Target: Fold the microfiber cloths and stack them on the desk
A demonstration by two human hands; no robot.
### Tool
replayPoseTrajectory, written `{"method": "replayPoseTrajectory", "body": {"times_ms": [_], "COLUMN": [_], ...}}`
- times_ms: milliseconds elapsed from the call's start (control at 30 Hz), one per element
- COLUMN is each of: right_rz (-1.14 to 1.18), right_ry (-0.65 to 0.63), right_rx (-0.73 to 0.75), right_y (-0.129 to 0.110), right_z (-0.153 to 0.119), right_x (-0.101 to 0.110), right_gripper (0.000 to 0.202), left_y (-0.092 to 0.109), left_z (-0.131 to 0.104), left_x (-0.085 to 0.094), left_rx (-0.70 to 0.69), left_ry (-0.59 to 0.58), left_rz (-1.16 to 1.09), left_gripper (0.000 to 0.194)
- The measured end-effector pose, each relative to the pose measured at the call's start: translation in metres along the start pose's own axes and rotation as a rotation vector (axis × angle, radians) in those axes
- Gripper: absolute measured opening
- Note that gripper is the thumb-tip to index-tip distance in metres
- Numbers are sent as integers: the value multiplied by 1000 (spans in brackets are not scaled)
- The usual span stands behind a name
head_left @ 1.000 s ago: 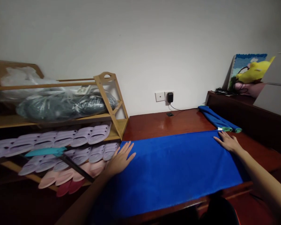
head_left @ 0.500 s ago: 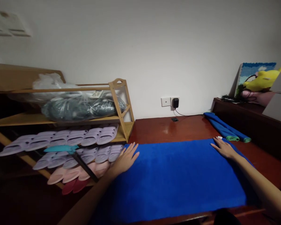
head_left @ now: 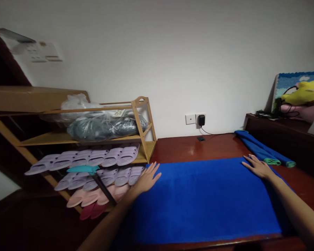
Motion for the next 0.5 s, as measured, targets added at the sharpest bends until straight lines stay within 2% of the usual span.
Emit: {"method": "replayPoseTrajectory", "body": {"times_ms": [200,333,500], "right_rz": [75,28,-66], "right_ry": [196,109,60], "right_rx": [-1,46,-7], "right_y": [27,33,38], "right_z": [1,0,1], "right_x": [20,12,4], "right_gripper": [73,74,81], "left_y": [0,3,4], "left_z": [-3,-5,-5], "left_x": [11,4,-2], "left_rx": [61,24,-15], "left_ry": [69,57,93], "left_rz": [66,64,50], "left_gripper": [61,65,66]}}
Point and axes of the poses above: each hand's wrist, its own z-axis towards the middle knuckle, its own x-axis out of the back of the hand, y = z × x, the point moved 10 cm from there along z, towards the middle knuckle, and after that the axes turned 10 degrees about y, right-handed, at the moved point
